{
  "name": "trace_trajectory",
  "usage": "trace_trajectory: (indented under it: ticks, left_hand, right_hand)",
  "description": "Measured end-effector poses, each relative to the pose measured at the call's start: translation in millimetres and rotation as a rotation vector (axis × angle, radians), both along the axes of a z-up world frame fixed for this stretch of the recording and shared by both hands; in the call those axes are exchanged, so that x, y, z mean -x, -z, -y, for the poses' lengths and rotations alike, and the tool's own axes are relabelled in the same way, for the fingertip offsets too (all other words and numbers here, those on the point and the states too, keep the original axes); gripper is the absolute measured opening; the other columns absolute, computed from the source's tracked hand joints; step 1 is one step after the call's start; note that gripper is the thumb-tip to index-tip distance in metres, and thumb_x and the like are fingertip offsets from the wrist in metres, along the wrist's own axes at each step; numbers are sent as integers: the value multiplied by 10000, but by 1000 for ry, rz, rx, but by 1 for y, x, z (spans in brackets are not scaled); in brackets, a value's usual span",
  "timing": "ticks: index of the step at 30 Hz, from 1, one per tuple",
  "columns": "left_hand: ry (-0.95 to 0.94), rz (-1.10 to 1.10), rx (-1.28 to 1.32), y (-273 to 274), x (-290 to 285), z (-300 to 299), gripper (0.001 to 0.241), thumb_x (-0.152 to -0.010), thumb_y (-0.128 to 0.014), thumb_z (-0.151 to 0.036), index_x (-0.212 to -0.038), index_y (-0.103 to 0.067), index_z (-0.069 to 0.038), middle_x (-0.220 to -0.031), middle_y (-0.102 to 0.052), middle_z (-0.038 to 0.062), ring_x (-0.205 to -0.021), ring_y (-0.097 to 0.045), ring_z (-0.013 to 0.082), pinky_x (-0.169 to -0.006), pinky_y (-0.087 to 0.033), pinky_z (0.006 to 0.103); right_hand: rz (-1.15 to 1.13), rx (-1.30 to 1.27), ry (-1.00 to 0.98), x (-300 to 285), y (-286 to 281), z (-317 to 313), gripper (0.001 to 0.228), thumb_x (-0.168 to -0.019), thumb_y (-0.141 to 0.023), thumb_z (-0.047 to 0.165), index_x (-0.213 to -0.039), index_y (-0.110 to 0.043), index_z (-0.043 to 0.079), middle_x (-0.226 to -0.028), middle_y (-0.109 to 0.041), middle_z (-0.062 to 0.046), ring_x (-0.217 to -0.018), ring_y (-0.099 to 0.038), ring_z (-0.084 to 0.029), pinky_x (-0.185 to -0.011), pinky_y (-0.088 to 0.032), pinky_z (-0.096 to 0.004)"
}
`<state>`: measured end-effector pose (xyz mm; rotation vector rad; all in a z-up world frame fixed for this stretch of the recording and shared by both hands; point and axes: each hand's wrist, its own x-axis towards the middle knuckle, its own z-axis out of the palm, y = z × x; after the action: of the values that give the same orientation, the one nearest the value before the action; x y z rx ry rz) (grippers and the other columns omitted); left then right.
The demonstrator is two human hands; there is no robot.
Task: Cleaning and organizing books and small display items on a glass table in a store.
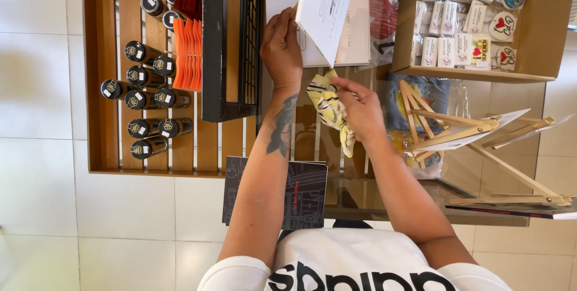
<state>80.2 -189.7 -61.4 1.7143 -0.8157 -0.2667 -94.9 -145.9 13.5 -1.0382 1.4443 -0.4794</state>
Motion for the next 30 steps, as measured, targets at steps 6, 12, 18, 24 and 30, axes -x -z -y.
trace_trajectory:
  ticks: [6, 12, 18, 24, 30]
  left_hand:
    - [2, 15, 5, -3, 2, -3, 251, -978, -654, -89, -1224, -705, -87, -1181, -719, 44, -964, -741, 155, -853, -619, 258]
    - [8, 14, 4, -8, 2, -5, 239, -987, -653, -153, -1202, -715, -71, -1175, -716, 60, -954, -732, 164, -853, -620, 268]
    - [9, 148, -24, 5, -1, -17, 391, -1036, -638, -141, -1421, -565, -137, -1362, -519, 58, -1246, -587, 224, -1072, -534, 343]
    - [-36, 125, -162, 29, -6, -32, 653, -892, -426, 70, -1535, -315, 42, -1534, -480, 273, -1389, -548, 400, -1142, -463, 404]
    - [35, 87, -230, 38, -14, -39, 776, -808, -480, 57, -1551, -258, 36, -1462, -591, 208, -885, -755, 300, -763, -595, 350]
  right_hand:
    - [-187, 276, -286, 3, -4, 7, 452, -913, -557, 80, -1343, -674, 155, -1143, -712, 15, -895, -603, -121, -831, -486, -236]
    - [-302, -38, -273, -11, -51, 19, 561, -954, -500, 126, -1483, -559, 304, -1226, -719, -34, -492, -411, -62, -431, -358, -213]
    - [-301, 465, -151, 19, 2, 23, 413, -893, -558, 84, -1297, -626, 34, -980, -659, -57, -820, -591, -176, -719, -482, -288]
    - [-280, 399, -114, 25, 31, 41, 632, -873, -508, 116, -1474, -456, -73, -1609, -373, -208, -1513, -301, -290, -1195, -262, -322]
    - [-230, 265, -93, 26, 24, 45, 606, -854, -528, 130, -1439, -520, -26, -1568, -473, -144, -1483, -385, -247, -1177, -300, -297]
